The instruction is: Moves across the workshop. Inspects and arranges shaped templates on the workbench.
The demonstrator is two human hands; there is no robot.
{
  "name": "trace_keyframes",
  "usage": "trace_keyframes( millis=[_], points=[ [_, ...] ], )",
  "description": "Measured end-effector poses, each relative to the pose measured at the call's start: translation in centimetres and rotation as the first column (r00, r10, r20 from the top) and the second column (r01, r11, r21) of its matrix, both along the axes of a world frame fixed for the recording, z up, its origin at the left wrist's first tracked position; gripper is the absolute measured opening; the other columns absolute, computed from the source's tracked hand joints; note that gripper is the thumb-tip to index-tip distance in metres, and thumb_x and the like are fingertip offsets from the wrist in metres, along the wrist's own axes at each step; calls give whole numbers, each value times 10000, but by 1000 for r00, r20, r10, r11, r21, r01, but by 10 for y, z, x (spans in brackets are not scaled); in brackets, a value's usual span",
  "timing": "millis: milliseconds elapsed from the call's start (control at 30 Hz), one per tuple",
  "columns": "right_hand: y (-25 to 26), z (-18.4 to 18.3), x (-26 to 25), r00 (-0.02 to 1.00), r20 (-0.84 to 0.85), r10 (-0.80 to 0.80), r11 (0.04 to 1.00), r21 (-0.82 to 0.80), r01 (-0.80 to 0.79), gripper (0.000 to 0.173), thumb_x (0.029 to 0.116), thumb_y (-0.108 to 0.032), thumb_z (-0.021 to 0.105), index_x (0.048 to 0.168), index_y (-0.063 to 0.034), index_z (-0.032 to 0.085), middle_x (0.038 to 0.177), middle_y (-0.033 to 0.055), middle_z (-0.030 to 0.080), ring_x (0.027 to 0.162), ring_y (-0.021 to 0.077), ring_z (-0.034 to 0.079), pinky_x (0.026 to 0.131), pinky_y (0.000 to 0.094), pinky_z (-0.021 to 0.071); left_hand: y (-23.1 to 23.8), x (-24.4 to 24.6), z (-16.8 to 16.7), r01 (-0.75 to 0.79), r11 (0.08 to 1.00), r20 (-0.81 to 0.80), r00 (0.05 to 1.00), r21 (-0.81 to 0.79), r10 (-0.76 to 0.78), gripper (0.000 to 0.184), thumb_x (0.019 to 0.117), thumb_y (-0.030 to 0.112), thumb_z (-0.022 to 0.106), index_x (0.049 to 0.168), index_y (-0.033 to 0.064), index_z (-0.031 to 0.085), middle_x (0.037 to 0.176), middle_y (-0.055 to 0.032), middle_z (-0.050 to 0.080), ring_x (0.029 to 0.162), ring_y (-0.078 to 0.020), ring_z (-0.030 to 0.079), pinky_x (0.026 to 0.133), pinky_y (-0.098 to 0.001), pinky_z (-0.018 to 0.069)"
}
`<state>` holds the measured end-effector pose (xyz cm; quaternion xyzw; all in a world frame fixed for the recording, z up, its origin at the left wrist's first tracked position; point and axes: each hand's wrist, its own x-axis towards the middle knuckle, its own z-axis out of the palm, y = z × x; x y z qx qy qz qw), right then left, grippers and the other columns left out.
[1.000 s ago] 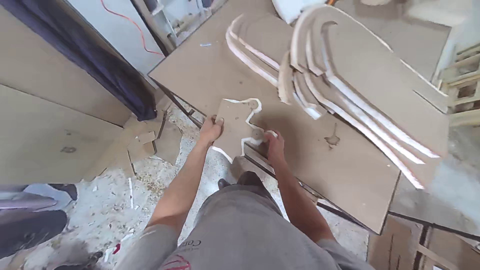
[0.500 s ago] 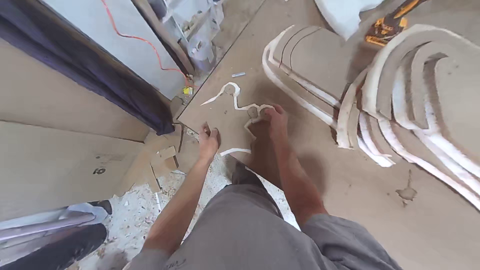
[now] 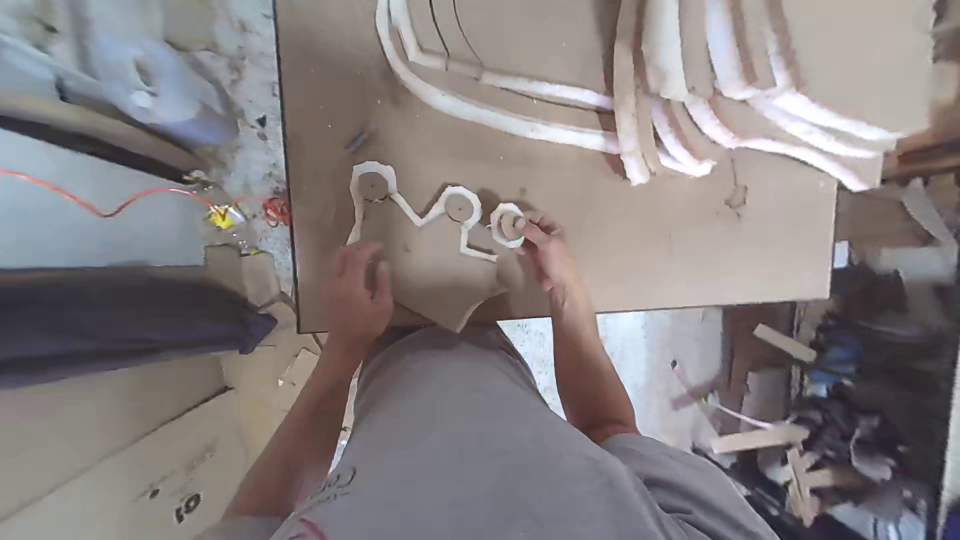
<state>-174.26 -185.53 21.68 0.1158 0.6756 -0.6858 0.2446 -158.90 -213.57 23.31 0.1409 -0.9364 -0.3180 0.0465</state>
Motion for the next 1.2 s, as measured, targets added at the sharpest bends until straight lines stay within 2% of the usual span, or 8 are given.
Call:
trace_keyframes(
  millis=[200, 333, 433, 567, 733, 867, 1033, 1200],
  points=[
    [1, 1, 32, 970, -225, -89, 967, 213, 138, 319, 916, -165, 744, 1196, -48, 647, 962, 48, 713, 810, 131, 682, 731, 339, 603, -3, -55, -16, 352, 935, -81, 931, -47, -355, 378, 1030, 284, 505, 1299, 80, 672, 1375, -154, 622, 1321, -339, 554, 1129, -541, 413],
    [8, 0, 36, 963, -260, -74, 966, 221, 134, 321, 924, -176, 733, 1210, -63, 638, 994, 31, 711, 852, 122, 686, 764, 342, 602, 12, -61, -25, 428, 899, -123, 891, -92, -437, 334, 1014, 276, 501, 1207, 134, 733, 1361, -105, 643, 1314, -309, 558, 1121, -517, 404],
    [19, 2, 40, 968, -246, -57, 957, 264, 123, 419, 936, -174, 720, 1313, -64, 576, 1071, 50, 716, 869, 139, 710, 759, 351, 622, 18, -50, -28, 444, 889, -170, 873, -109, -457, 306, 1007, 284, 528, 1169, 149, 751, 1335, -101, 668, 1306, -298, 573, 1110, -509, 419],
    [24, 0, 67, 974, -196, -111, 921, 347, 175, 413, 912, -170, 744, 1282, -52, 603, 1087, 81, 723, 835, 194, 744, 727, 404, 662, 7, -40, -32, 440, 887, -137, 879, -141, -458, 335, 978, 337, 594, 1205, 133, 731, 1384, -140, 627, 1367, -346, 515, 1134, -563, 390],
    [6, -11, 93, 966, -256, -46, 840, 513, 176, 336, 884, -254, 788, 1150, -84, 673, 998, 38, 751, 833, 130, 743, 745, 364, 650, -21, -39, -13, 398, 890, -20, 911, -222, -412, 436, 971, 393, 599, 1300, 116, 672, 1470, -199, 542, 1426, -419, 422, 1156, -623, 322],
    [9, -11, 91, 965, -261, -15, 826, 541, 159, 317, 911, -277, 763, 1167, -98, 713, 1097, 73, 713, 905, 143, 727, 801, 369, 642, -41, -35, -20, 268, 932, -31, 958, -243, -284, 528, 955, 430, 608, 1373, 107, 619, 1518, -243, 473, 1466, -461, 342, 1179, -640, 269],
    [19, -17, 83, 943, -302, 139, 827, 560, 57, 373, 953, -218, 693, 1320, -148, 683, 1172, 71, 712, 920, 142, 719, 802, 365, 625, -35, -30, -38, 153, 982, 25, 988, -109, -151, 670, 966, 493, 551, 1526, 134, 477, 1612, -194, 364, 1499, -357, 332, 1216, -542, 282],
    [17, -17, 83, 917, -316, 243, 803, 595, -8, 304, 964, -216, 653, 1253, -178, 741, 1114, 76, 694, 792, 128, 664, 690, 334, 584, -26, -23, -44, 113, 993, -8, 994, -27, -113, 599, 978, 392, 564, 1505, 114, 504, 1612, -188, 365, 1500, -312, 346, 1217, -491, 316]
  ],
)
